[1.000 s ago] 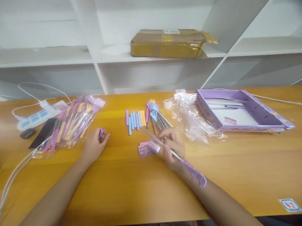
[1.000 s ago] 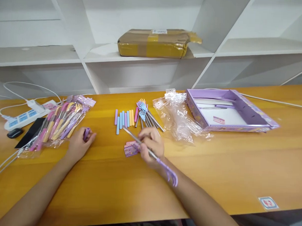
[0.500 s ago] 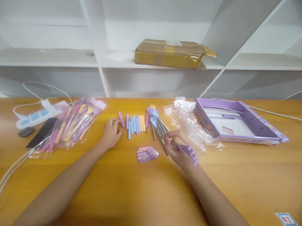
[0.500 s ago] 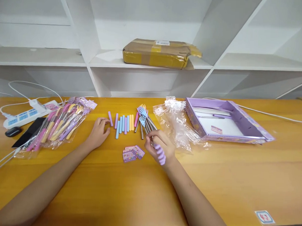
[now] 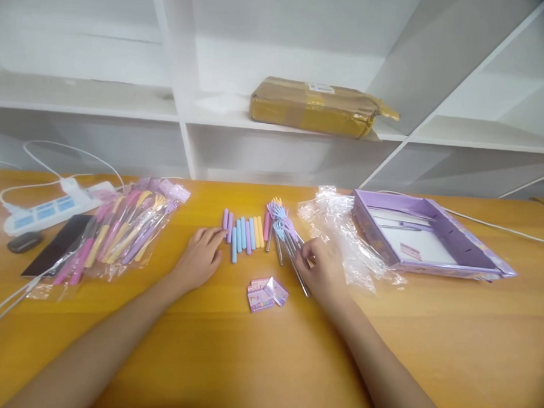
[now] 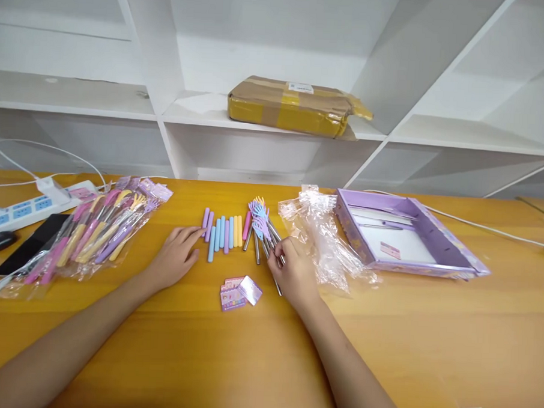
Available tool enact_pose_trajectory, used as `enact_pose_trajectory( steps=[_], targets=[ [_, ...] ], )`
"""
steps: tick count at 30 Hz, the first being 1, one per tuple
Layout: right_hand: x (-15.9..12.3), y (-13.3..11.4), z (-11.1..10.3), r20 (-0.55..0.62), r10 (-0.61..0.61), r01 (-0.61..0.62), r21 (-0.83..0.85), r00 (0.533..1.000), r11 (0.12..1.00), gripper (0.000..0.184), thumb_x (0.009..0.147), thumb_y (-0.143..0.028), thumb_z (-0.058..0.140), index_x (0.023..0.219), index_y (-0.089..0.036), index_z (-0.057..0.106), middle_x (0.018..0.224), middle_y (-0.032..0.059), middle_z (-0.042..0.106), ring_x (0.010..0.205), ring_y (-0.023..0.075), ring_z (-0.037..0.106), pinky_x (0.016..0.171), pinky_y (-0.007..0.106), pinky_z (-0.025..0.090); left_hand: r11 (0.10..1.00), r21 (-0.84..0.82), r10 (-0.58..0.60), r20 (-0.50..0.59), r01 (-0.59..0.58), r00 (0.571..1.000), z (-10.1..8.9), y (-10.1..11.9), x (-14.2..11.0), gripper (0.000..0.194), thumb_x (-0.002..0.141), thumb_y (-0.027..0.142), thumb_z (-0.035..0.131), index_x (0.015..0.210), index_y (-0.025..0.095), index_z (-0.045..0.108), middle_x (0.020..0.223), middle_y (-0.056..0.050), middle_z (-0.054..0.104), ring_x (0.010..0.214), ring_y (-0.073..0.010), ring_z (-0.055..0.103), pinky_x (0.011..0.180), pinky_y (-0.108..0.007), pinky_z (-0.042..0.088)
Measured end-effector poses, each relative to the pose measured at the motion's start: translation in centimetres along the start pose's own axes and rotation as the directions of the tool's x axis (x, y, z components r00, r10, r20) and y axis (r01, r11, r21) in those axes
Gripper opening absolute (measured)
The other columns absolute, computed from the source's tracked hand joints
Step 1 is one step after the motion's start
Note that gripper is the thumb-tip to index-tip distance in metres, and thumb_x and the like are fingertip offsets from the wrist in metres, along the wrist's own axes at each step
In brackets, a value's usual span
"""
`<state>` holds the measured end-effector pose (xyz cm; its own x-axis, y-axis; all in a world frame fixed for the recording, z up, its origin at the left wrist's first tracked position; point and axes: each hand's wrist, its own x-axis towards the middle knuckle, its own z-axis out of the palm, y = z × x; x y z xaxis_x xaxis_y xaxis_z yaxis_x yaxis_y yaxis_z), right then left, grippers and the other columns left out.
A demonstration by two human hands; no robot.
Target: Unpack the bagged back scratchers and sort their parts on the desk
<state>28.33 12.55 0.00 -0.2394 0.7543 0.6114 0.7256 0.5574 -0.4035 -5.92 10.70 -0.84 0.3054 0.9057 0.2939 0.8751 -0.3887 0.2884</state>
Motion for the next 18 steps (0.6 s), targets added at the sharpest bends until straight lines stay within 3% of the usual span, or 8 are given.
enact_pose_trajectory(
  steps=[11, 18],
  targets=[
    [-0.47, 0.13, 0.52, 0.102, 0.153, -0.15, -0.042, 0.983, 0.988, 0.011, 0.093, -0.022, 0.059, 0.088, -0.025, 0.05, 0.086, 0.0024, 0.063, 0.075, 0.0203, 0.059, 0.068, 0.033, 0.044, 0.982, -0.186, -0.001, -0.035, -0.006, 0.999, -0.3, 0.0, -0.26, 0.037, 0.097, 0.005, 0.048, 0.122, 0.022, 0.07, 0.116, -0.007, 0.073, 0.113, -0.0279, 0.061, 0.105, -0.047, 0.053],
    [-0.33, -0.14, 0.77, 0.133, 0.181, -0.18, -0.02, 0.974, 0.983, 0.008, 0.091, -0.02, 0.056, 0.089, -0.025, 0.051, 0.09, 0.0046, 0.063, 0.081, 0.0226, 0.062, 0.07, 0.034, 0.047, 0.976, -0.216, -0.033, -0.087, 0.013, 0.996, -0.11, 0.08, -0.34, 0.028, 0.092, 0.003, 0.051, 0.109, 0.022, 0.064, 0.131, -0.01, 0.064, 0.125, -0.0287, 0.06, 0.112, -0.049, 0.051]
  ],
)
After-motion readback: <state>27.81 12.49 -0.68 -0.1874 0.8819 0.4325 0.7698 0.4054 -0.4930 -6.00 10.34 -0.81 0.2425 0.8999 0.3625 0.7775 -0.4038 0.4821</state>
